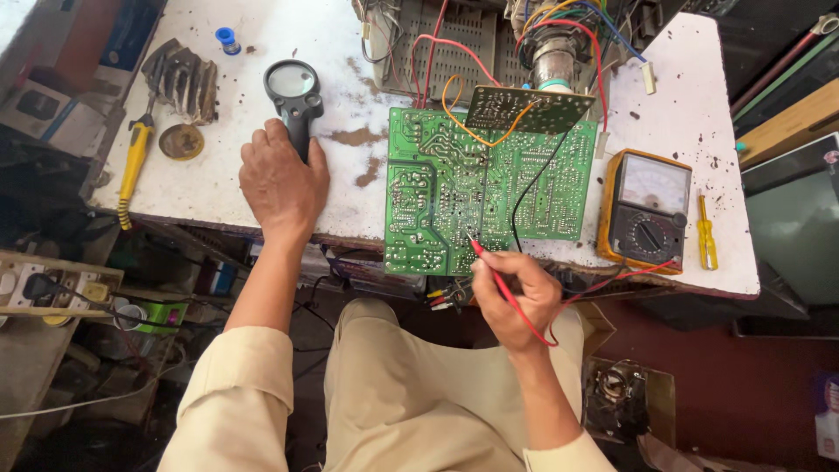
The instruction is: The person uses a multimeter to test various points on a green circuit board. They hold the red probe in the right hand and the black probe in the left, touching different solder points while observing the multimeter display.
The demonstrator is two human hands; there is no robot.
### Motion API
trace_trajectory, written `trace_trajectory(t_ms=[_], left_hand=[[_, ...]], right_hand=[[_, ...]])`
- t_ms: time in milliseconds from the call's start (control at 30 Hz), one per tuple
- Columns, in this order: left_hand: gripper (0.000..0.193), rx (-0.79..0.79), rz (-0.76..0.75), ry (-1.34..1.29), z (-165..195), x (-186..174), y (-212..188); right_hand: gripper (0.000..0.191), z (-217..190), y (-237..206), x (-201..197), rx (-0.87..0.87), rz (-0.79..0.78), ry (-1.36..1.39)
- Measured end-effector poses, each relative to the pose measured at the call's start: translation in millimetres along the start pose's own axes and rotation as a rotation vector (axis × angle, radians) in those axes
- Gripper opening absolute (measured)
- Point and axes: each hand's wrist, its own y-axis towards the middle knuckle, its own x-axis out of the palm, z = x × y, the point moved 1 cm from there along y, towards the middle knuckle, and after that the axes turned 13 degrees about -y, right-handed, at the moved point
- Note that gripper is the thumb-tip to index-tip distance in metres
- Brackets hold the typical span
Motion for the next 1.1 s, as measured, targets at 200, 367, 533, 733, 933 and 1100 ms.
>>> trace_trajectory(t_ms=[200,367,533,733,933,1100], left_hand=[[0.042,-0.006,-0.009,0.002,-2,1,0],[0.044,-0.005,-0.035,0.015,-3,2,0],[0.043,-0.005,-0.020,0.014,-1,1,0],[0.043,-0.004,-0.011,0.018,-2,1,-1],[0.044,-0.005,-0.012,0.020,-2,3,0],[0.045,0.005,-0.009,0.028,-3,3,0]], right_hand=[[0.009,-4,13,12,-0.030,0.047,-0.060],[0.010,-3,13,13,-0.078,0.062,-0.085],[0.009,-3,14,13,-0.054,0.062,-0.068],[0.010,-7,13,11,-0.085,0.074,-0.086],[0.012,-8,16,13,-0.082,0.039,-0.077],[0.011,-8,16,15,-0.070,0.035,-0.089]])
